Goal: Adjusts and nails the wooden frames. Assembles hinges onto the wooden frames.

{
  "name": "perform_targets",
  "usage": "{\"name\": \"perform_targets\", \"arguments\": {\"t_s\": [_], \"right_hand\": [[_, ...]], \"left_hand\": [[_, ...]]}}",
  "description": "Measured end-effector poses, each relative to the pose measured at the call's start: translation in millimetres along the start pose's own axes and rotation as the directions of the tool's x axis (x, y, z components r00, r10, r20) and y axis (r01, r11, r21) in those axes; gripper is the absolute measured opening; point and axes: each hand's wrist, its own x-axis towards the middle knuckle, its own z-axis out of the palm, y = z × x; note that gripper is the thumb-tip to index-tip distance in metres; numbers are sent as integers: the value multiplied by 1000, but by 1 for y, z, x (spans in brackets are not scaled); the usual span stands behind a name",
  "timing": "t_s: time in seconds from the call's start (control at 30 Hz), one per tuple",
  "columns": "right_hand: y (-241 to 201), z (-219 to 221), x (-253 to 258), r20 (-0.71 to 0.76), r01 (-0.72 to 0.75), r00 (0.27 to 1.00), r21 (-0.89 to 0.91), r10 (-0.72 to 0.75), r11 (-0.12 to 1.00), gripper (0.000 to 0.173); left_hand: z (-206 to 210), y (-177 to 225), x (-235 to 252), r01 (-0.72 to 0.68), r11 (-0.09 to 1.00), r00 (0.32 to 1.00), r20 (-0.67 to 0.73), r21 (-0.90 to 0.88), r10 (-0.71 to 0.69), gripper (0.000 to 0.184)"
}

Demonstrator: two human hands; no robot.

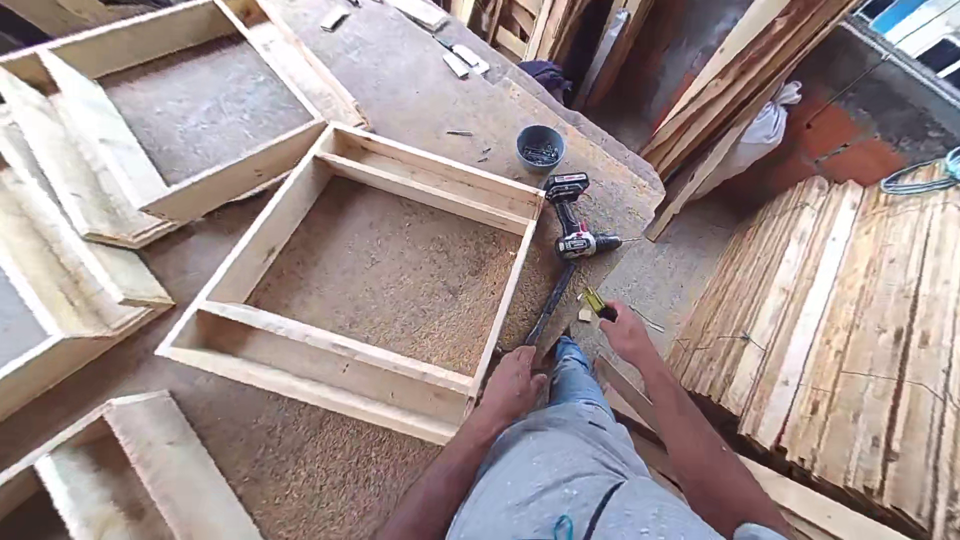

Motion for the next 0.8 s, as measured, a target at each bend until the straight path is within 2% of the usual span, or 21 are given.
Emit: {"name": "perform_targets", "arguments": {"t_s": [0.07, 0.13, 0.2, 0.27, 0.33, 0.43, 0.53, 0.6, 0.63, 0.7, 0.77, 0.8], "right_hand": [[-18, -36, 80, -65, 68, 995, -59, -72, 996, 47], [-33, -64, 156, -84, 118, 988, -129, -129, 985, 48], [-49, -84, 219, -52, 126, 989, -210, -139, 970, 50], [-62, -95, 268, 13, 126, 992, -267, -128, 955, 53], [-69, -97, 309, 63, 147, 989, -278, -135, 949, 55], [-73, -94, 335, 92, 208, 978, -307, -188, 929, 53], [-85, -86, 310, 148, 374, 927, -314, -344, 873, 52], [-100, -76, 284, 339, 330, 914, -302, -223, 894, 68], [-106, -67, 278, 407, 288, 901, -307, -149, 907, 76], [-112, -45, 282, 437, 240, 898, -383, -54, 892, 80], [-118, -31, 295, 439, 191, 898, -430, 19, 882, 85], [-120, -29, 299, 455, 179, 890, -431, 41, 885, 82]], "left_hand": [[11, 19, 48, 183, 980, 982, -48, 77, -180, 66], [12, 34, 77, 358, 929, 933, -66, 90, -353, 59], [1, 43, 92, 481, 873, 875, 9, 78, -484, 54], [-13, 47, 95, 521, 851, 841, 130, 66, -525, 53], [-36, 50, 88, 507, 862, 839, 234, -11, -491, 47], [-75, 62, 68, 485, 836, 854, 345, -256, -389, 40], [-125, 84, 59, 475, 726, 868, 399, -497, -295, 42], [-160, 95, 59, 430, 649, 895, 391, -627, -215, 50], [-179, 100, 61, 384, 618, 916, 367, -685, -163, 55], [-216, 105, 65, 227, 591, 964, 265, -774, -23, 55], [-245, 104, 68, 22, 554, 993, 81, -832, 83, 45], [-258, 105, 71, -65, 507, 996, -26, -859, 83, 40]]}}
